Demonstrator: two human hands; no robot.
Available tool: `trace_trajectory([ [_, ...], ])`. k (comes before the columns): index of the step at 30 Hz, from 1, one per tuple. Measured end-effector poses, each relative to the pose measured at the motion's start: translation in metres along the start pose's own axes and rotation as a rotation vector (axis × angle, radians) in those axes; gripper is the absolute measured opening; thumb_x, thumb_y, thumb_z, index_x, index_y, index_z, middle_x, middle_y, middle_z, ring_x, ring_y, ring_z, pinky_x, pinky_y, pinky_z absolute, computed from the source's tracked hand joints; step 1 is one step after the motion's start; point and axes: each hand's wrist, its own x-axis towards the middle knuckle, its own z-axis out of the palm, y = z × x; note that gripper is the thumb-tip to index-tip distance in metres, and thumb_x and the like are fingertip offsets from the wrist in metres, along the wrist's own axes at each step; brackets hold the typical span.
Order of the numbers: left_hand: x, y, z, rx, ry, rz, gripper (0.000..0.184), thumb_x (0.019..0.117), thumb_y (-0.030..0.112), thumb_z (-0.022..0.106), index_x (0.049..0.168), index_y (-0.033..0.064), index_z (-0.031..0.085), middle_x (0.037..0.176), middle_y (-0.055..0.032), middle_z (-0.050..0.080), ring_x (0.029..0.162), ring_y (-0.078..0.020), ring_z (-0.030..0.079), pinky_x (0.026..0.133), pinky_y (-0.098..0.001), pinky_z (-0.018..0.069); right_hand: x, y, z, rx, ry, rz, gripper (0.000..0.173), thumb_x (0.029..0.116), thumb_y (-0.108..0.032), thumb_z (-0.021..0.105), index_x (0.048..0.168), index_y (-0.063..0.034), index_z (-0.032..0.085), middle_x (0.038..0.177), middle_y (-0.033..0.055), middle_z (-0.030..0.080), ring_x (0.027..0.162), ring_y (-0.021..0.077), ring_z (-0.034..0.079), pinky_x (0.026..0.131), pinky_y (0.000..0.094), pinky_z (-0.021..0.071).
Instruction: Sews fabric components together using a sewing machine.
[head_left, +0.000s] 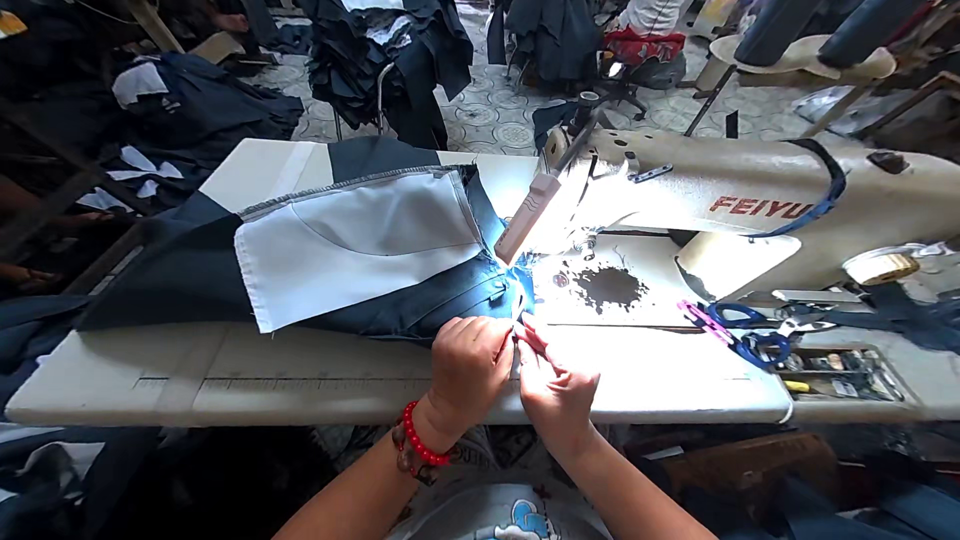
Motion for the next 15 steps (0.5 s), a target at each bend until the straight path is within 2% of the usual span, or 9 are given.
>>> trace_trajectory([
  [3, 0.000, -0.004, -0.003, -0.093, -0.046, 0.031, 0.020, 0.0859, 0.014, 0.060, 0.088, 0.0037, 0.078, 0.085, -0.0079, 0.077, 0.079, -0.0180, 0.073, 0.073, -0.0350, 0.0560, -0.001, -0.005, -0.003, -0.020, -0.009, -0.011, 0.023, 0.0880, 0.002, 0.060, 0.104, 0.0111, 0.074, 0.094, 0.0185, 0.078, 0.088, 0.0129, 0.077, 0.085, 0.0214, 0.0599],
  [6, 0.003, -0.008, -0.006, -0.164, -0.068, 0.060, 0.023, 0.0841, 0.021, 0.064, 0.090, 0.0028, 0.077, 0.087, -0.0091, 0.077, 0.081, -0.0179, 0.073, 0.075, -0.0355, 0.0556, -0.002, -0.006, -0.005, -0.013, -0.002, -0.036, 0.023, 0.0898, 0.001, 0.058, 0.103, 0.0120, 0.074, 0.093, 0.0183, 0.077, 0.088, 0.0101, 0.076, 0.084, 0.0187, 0.0584],
  [9, 0.007, -0.012, -0.004, -0.206, -0.026, 0.121, 0.016, 0.0854, 0.014, 0.065, 0.086, 0.0027, 0.077, 0.081, -0.0084, 0.076, 0.077, -0.0154, 0.071, 0.074, -0.0301, 0.0550, 0.000, -0.004, -0.005, 0.023, 0.032, -0.051, 0.017, 0.0856, 0.003, 0.064, 0.096, 0.0123, 0.073, 0.092, 0.0187, 0.077, 0.085, 0.0118, 0.077, 0.081, 0.0215, 0.0612],
  [11, 0.012, -0.016, -0.006, -0.270, -0.003, 0.201, 0.014, 0.0883, 0.008, 0.064, 0.086, 0.0022, 0.077, 0.078, -0.0080, 0.074, 0.074, -0.0138, 0.068, 0.073, -0.0274, 0.0535, 0.006, 0.000, -0.009, 0.040, 0.063, -0.093, 0.015, 0.0829, 0.001, 0.070, 0.095, 0.0088, 0.073, 0.090, 0.0152, 0.077, 0.085, 0.0100, 0.076, 0.082, 0.0215, 0.0612],
  [13, 0.018, -0.018, -0.011, -0.350, -0.011, 0.317, 0.014, 0.0924, 0.006, 0.064, 0.089, 0.0019, 0.076, 0.079, -0.0085, 0.074, 0.075, -0.0132, 0.067, 0.077, -0.0269, 0.0519, 0.013, 0.007, -0.017, 0.022, 0.086, -0.197, 0.012, 0.0866, -0.006, 0.072, 0.097, -0.0019, 0.076, 0.094, 0.0083, 0.073, 0.095, 0.0062, 0.069, 0.089, 0.0194, 0.0553],
  [15, 0.023, -0.020, -0.019, -0.394, -0.031, 0.424, 0.014, 0.0950, 0.005, 0.062, 0.094, 0.0023, 0.075, 0.084, -0.0086, 0.074, 0.080, -0.0132, 0.067, 0.081, -0.0272, 0.0503, 0.018, 0.012, -0.028, 0.006, 0.012, -0.328, 0.008, 0.0959, -0.012, 0.069, 0.101, -0.0128, 0.075, 0.112, 0.0034, 0.063, 0.118, 0.0104, 0.056, 0.106, 0.0267, 0.0449],
])
